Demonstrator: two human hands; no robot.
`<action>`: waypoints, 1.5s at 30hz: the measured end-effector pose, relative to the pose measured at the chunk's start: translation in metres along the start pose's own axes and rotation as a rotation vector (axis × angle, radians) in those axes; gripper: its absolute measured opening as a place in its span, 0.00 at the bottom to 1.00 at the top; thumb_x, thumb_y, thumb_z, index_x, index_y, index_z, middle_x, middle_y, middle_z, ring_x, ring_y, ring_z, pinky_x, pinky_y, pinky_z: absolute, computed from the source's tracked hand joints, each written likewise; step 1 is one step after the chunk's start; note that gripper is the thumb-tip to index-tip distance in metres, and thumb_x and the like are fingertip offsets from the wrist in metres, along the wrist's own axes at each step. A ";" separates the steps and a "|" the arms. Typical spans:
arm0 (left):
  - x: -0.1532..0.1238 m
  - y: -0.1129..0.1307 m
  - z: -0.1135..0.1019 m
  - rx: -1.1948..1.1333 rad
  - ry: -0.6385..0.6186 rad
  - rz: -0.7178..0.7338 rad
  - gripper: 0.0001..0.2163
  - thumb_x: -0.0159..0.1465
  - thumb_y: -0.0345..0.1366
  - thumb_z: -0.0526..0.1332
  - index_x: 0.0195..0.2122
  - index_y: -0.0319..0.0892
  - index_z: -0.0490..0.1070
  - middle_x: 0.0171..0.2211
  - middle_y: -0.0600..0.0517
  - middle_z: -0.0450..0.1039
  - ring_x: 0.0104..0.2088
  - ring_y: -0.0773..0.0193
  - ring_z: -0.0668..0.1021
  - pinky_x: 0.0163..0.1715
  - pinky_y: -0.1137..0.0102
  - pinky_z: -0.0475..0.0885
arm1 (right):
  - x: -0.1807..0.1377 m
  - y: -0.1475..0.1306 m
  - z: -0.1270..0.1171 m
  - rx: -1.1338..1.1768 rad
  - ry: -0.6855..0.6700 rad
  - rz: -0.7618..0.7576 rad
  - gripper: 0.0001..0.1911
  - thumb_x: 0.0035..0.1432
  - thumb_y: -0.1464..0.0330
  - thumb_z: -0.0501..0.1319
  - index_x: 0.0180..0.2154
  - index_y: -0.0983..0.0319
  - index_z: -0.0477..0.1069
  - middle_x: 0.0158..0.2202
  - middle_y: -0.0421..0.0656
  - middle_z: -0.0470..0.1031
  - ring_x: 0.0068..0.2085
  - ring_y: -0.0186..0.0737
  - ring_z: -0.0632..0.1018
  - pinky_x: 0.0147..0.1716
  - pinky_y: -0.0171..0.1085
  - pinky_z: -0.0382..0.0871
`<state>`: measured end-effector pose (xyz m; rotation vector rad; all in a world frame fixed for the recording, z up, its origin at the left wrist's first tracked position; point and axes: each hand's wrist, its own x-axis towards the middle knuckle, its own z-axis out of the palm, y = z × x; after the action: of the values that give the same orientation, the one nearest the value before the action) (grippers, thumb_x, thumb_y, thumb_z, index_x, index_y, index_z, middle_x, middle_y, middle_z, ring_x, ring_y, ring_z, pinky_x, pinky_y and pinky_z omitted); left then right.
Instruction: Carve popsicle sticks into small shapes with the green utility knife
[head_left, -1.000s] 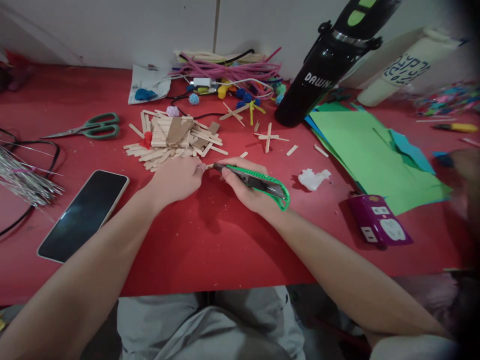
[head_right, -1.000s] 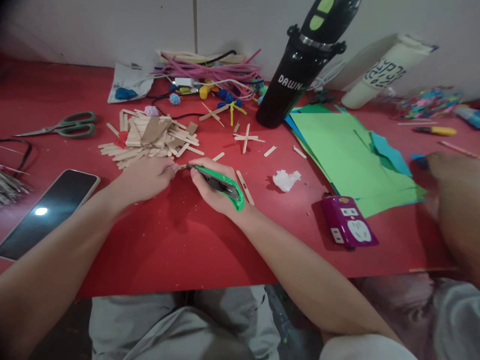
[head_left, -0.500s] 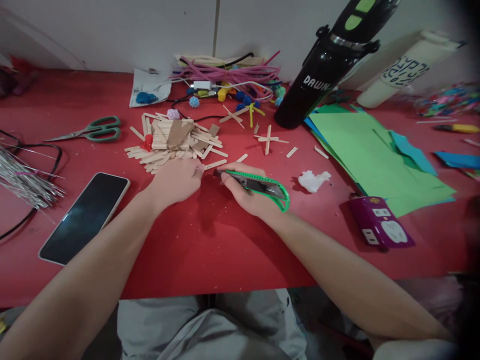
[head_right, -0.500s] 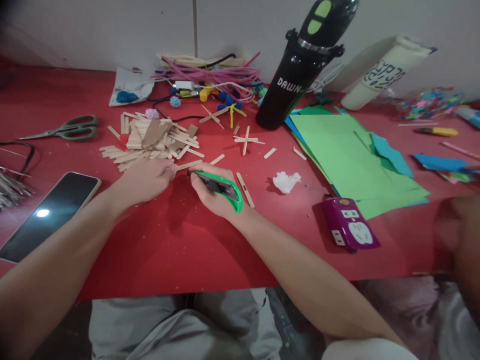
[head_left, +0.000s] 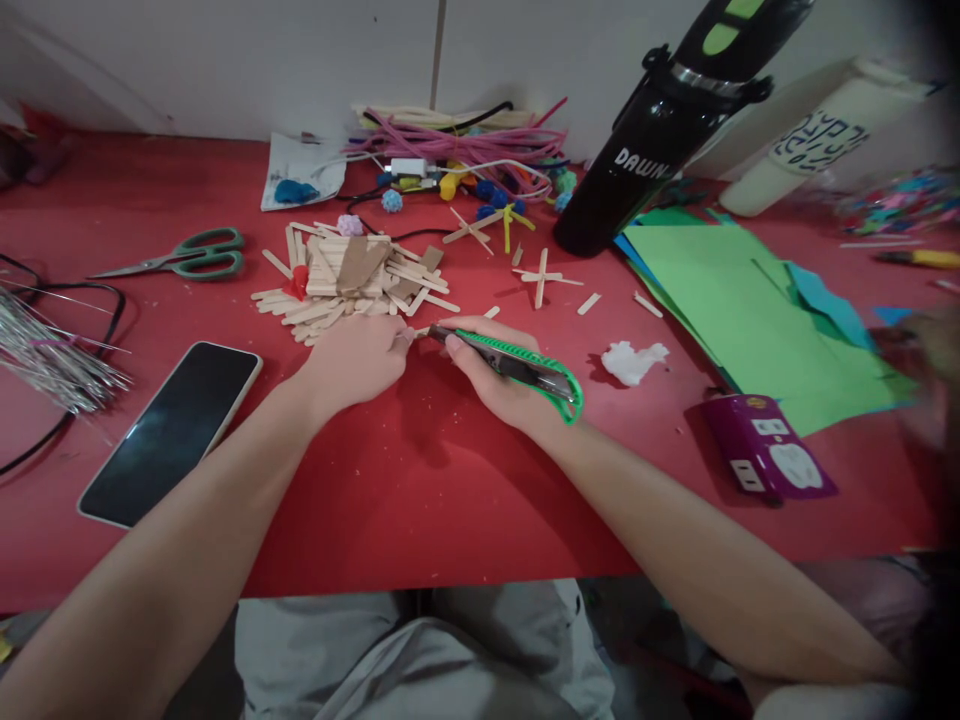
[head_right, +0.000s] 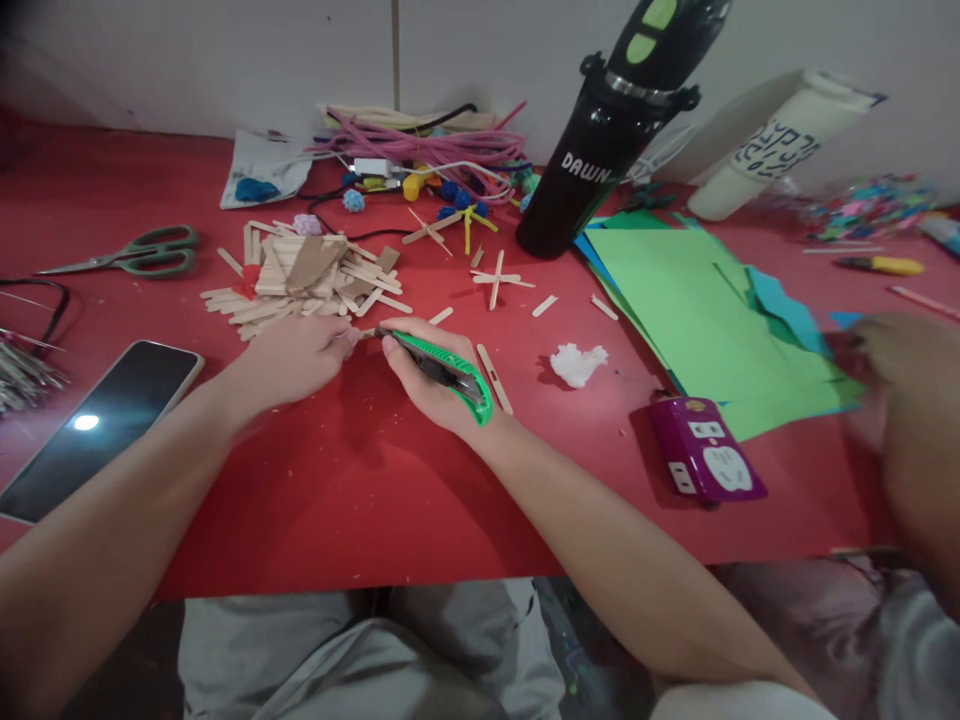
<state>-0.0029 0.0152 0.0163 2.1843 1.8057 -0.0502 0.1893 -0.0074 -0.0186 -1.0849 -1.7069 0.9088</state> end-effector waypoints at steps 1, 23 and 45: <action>0.000 0.000 0.000 0.006 0.001 0.000 0.20 0.70 0.39 0.44 0.42 0.44 0.77 0.44 0.42 0.81 0.45 0.48 0.81 0.39 0.60 0.71 | 0.000 0.000 0.000 0.000 0.000 0.004 0.13 0.66 0.58 0.62 0.44 0.58 0.77 0.43 0.42 0.83 0.41 0.39 0.84 0.45 0.40 0.79; 0.000 0.002 -0.001 -0.011 0.040 -0.003 0.21 0.70 0.38 0.44 0.43 0.41 0.77 0.44 0.39 0.81 0.46 0.45 0.81 0.42 0.57 0.72 | 0.001 -0.009 0.001 -0.094 -0.017 0.017 0.11 0.64 0.61 0.61 0.38 0.59 0.79 0.35 0.42 0.83 0.34 0.39 0.81 0.36 0.38 0.77; -0.002 0.004 -0.001 0.001 0.028 0.002 0.21 0.68 0.38 0.45 0.43 0.42 0.79 0.44 0.40 0.81 0.45 0.45 0.81 0.44 0.56 0.72 | 0.000 0.000 0.003 -0.052 -0.006 -0.059 0.13 0.66 0.59 0.62 0.46 0.57 0.80 0.48 0.42 0.83 0.50 0.43 0.82 0.51 0.42 0.78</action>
<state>0.0003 0.0133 0.0181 2.1985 1.8185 -0.0206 0.1862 -0.0077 -0.0192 -1.0608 -1.7667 0.8359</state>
